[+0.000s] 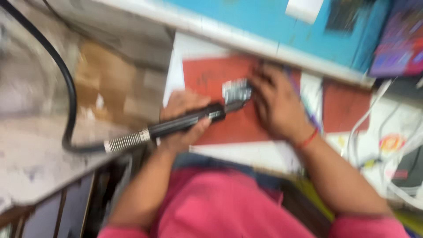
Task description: The person scrapes a small circuit board with a purple tool and then uses a hot air gun to heat the board. The person holds the board steady with one hand while applying the tool or hot air with the other.
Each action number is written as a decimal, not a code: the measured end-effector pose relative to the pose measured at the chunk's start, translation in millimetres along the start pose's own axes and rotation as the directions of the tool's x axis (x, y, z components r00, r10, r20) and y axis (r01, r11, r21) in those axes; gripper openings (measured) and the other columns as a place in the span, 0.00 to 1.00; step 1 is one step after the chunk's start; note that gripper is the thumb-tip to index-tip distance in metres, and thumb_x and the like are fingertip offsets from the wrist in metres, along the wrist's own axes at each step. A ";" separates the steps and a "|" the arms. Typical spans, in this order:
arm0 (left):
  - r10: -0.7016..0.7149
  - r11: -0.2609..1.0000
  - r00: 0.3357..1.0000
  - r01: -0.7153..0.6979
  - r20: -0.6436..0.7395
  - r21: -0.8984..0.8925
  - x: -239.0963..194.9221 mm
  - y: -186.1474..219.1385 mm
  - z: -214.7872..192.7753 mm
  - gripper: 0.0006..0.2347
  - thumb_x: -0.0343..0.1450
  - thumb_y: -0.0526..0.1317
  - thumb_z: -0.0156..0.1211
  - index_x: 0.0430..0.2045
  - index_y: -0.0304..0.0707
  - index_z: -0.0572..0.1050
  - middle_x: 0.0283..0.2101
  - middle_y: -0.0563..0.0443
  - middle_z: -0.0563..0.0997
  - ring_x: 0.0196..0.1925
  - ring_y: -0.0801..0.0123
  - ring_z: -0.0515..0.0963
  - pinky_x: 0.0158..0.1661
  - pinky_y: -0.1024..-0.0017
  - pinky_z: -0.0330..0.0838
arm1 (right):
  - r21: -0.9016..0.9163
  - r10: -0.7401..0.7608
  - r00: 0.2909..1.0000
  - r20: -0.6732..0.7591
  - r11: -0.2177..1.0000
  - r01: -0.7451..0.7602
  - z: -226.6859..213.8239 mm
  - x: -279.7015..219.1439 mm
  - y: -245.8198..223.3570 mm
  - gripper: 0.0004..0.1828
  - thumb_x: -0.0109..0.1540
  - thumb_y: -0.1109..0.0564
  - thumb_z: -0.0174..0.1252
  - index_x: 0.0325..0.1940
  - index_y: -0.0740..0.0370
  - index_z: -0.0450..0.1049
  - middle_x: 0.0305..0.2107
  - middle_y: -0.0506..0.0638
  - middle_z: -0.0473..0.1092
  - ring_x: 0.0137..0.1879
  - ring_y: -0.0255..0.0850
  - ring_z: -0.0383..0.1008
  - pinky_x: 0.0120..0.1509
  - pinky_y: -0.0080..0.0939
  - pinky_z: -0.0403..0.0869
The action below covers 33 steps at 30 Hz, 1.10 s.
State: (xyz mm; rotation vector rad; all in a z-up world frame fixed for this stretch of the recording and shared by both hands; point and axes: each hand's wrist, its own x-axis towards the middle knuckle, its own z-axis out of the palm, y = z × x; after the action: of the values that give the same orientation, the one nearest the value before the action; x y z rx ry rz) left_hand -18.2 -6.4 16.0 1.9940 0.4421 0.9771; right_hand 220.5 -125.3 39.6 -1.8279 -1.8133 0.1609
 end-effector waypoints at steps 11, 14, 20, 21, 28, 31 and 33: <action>-0.288 0.950 0.924 0.241 -0.252 -0.201 -1.0 -9.3 1.1 0.12 0.72 0.40 0.66 0.44 0.31 0.77 0.46 0.44 0.81 0.51 0.59 0.80 0.56 0.66 0.75 | 0.024 0.009 1.000 0.007 1.000 -0.009 2.0 8.3 4.6 0.20 0.61 0.64 0.61 0.58 0.66 0.73 0.57 0.63 0.68 0.63 0.60 0.69 0.67 0.54 0.70; -0.066 0.992 0.997 0.061 -0.038 -0.112 -8.1 -7.4 0.0 0.12 0.71 0.41 0.67 0.43 0.33 0.77 0.46 0.45 0.83 0.52 0.59 0.80 0.57 0.66 0.74 | 0.029 0.025 1.000 0.014 0.999 -0.025 6.0 -1.8 0.4 0.20 0.61 0.64 0.61 0.59 0.67 0.73 0.57 0.63 0.67 0.64 0.60 0.68 0.68 0.54 0.70; -0.089 0.979 0.992 0.071 -0.090 -0.190 -9.0 -12.1 1.2 0.12 0.73 0.41 0.67 0.45 0.33 0.77 0.49 0.45 0.82 0.51 0.60 0.80 0.56 0.68 0.74 | 0.030 0.019 0.999 0.036 0.999 -0.020 6.6 -5.4 5.8 0.21 0.61 0.64 0.61 0.59 0.68 0.73 0.58 0.63 0.66 0.65 0.60 0.67 0.69 0.54 0.69; -0.083 0.985 0.992 0.067 -0.090 -0.161 -8.8 -11.9 1.4 0.13 0.72 0.41 0.67 0.45 0.33 0.77 0.48 0.45 0.82 0.51 0.60 0.80 0.56 0.67 0.74 | 0.028 0.023 0.999 0.037 0.999 -0.024 6.8 -5.8 5.8 0.21 0.62 0.64 0.61 0.60 0.68 0.73 0.58 0.63 0.66 0.65 0.60 0.67 0.70 0.54 0.69; -0.106 0.985 0.991 0.094 -0.076 -0.144 -6.8 -6.3 1.8 0.13 0.71 0.42 0.67 0.43 0.33 0.78 0.47 0.46 0.82 0.48 0.60 0.80 0.53 0.68 0.75 | 0.013 -0.004 1.000 0.028 1.000 0.004 5.9 -6.5 3.9 0.21 0.62 0.64 0.61 0.60 0.68 0.73 0.59 0.63 0.66 0.67 0.60 0.67 0.71 0.54 0.69; -0.181 0.982 0.973 0.171 -0.141 -0.081 -8.5 -6.8 1.2 0.13 0.71 0.42 0.67 0.43 0.33 0.78 0.46 0.45 0.81 0.49 0.60 0.80 0.53 0.68 0.75 | 0.028 0.009 0.999 0.038 1.000 -0.011 6.3 -5.4 3.6 0.22 0.62 0.64 0.62 0.60 0.68 0.73 0.59 0.63 0.66 0.66 0.60 0.67 0.70 0.54 0.69; -0.183 0.981 0.973 0.172 -0.143 -0.089 -7.6 -8.9 0.9 0.13 0.72 0.42 0.68 0.44 0.33 0.78 0.46 0.45 0.81 0.50 0.61 0.80 0.54 0.67 0.75 | 0.013 0.004 0.999 0.036 1.000 -0.004 7.0 -4.3 4.4 0.22 0.62 0.64 0.62 0.60 0.68 0.74 0.59 0.63 0.66 0.66 0.60 0.67 0.71 0.54 0.69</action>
State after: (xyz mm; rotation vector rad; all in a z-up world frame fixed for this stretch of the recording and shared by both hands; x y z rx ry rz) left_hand -21.8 -6.5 4.8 1.7855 0.6453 1.0194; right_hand 220.9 -127.1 30.5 -1.8303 -1.8288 0.2077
